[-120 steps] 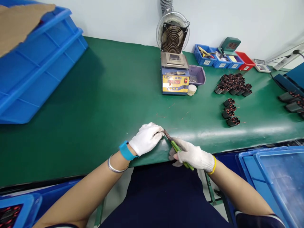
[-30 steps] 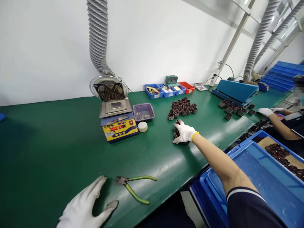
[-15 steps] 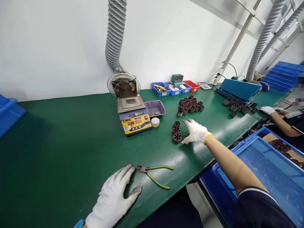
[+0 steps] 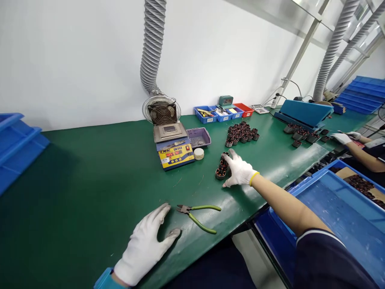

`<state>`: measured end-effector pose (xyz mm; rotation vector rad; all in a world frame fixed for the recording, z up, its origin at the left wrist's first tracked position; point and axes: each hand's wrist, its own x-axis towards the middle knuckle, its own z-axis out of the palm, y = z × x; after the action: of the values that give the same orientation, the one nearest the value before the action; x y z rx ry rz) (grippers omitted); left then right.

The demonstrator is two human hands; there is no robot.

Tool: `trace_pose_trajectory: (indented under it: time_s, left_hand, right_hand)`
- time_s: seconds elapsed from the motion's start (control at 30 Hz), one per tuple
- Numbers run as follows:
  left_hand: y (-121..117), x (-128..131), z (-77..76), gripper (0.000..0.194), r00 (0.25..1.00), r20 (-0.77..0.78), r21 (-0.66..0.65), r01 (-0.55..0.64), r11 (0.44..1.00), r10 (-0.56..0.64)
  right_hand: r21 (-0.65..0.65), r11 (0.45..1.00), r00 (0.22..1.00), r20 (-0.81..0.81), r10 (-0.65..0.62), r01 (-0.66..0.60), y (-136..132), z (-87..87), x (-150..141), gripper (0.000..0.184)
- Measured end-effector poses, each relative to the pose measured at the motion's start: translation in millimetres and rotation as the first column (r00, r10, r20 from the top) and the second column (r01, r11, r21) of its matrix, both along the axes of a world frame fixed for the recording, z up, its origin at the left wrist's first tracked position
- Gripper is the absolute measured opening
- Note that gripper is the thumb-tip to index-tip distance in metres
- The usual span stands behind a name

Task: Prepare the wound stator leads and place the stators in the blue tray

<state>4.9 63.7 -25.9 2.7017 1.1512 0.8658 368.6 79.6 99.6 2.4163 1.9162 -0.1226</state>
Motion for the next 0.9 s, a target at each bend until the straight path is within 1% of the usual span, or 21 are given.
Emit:
trace_pose_trajectory:
  time_s: [0.07, 0.1, 0.2, 0.27, 0.43, 0.5, 0.57, 0.67, 0.77, 0.83, 0.9]
  left_hand:
    - [0, 0, -0.5, 0.063, 1.0, -0.002, -0.007, -0.009, 1.0, 0.009]
    - [0, 0, -0.8, 0.063, 1.0, -0.001, -0.006, -0.013, 1.0, 0.013]
    - [1, 2, -1.9, 0.062, 0.999, -0.011, 0.005, -0.03, 1.0, 0.031]
    - [1, 2, -2.7, 0.062, 0.999, -0.023, 0.017, -0.039, 0.999, 0.04]
    - [0, 3, -1.3, 0.06, 0.997, -0.04, 0.016, -0.063, 0.998, 0.063]
    - [1, 5, 5.0, 0.058, 0.997, -0.026, -0.002, -0.078, 0.997, 0.078]
    - [5, 12, 16.8, 0.057, 0.996, -0.006, -0.029, -0.084, 0.996, 0.084]
    - [17, 39, 41.3, 0.059, 0.997, 0.017, -0.074, -0.074, 0.995, 0.076]
    - [32, 85, 61.9, 0.058, 0.999, -0.011, -0.103, -0.04, 0.994, 0.039]
    - [41, 122, 68.5, 0.056, 0.996, -0.082, -0.097, 0.014, 0.995, -0.022]
    - [48, 160, 70.1, 0.059, 0.987, -0.141, -0.089, 0.062, 0.994, -0.074]
  right_hand:
    - [-0.019, 0.998, 0.998, 0.009, 0.068, -0.068, 6, -6.3, -8, 0.131]
    - [-0.022, 0.997, 0.997, 0.011, 0.076, -0.075, 8, -9.4, -11, 0.122]
    - [0.01, 0.998, 0.998, 0.031, 0.056, -0.056, 13, -15.8, -19, 0.093]
    - [0.026, 0.999, 0.998, 0.04, 0.04, -0.041, 14, -17.7, -21, 0.081]
    - [0.043, 0.998, 0.999, 0.021, 0.037, -0.038, 17, -19.7, -19, 0.072]
    - [0.046, 0.998, 0.999, -0.006, 0.052, -0.052, 19, -19.9, -16, 0.069]
    - [0.05, 0.997, 0.997, -0.047, 0.069, -0.066, 20, -19.5, -11, 0.065]
    - [0.08, 0.995, 0.99, -0.127, 0.062, -0.052, 23, -17.8, 0, 0.066]
    - [0.131, 0.991, 0.976, -0.219, 0.004, 0.026, 26, -16.3, 18, 0.068]
    - [0.16, 0.983, 0.957, -0.288, -0.038, 0.087, 26, -15.6, 32, 0.064]
    - [0.177, 0.974, 0.933, -0.352, -0.069, 0.139, 25, -14.4, 47, 0.059]
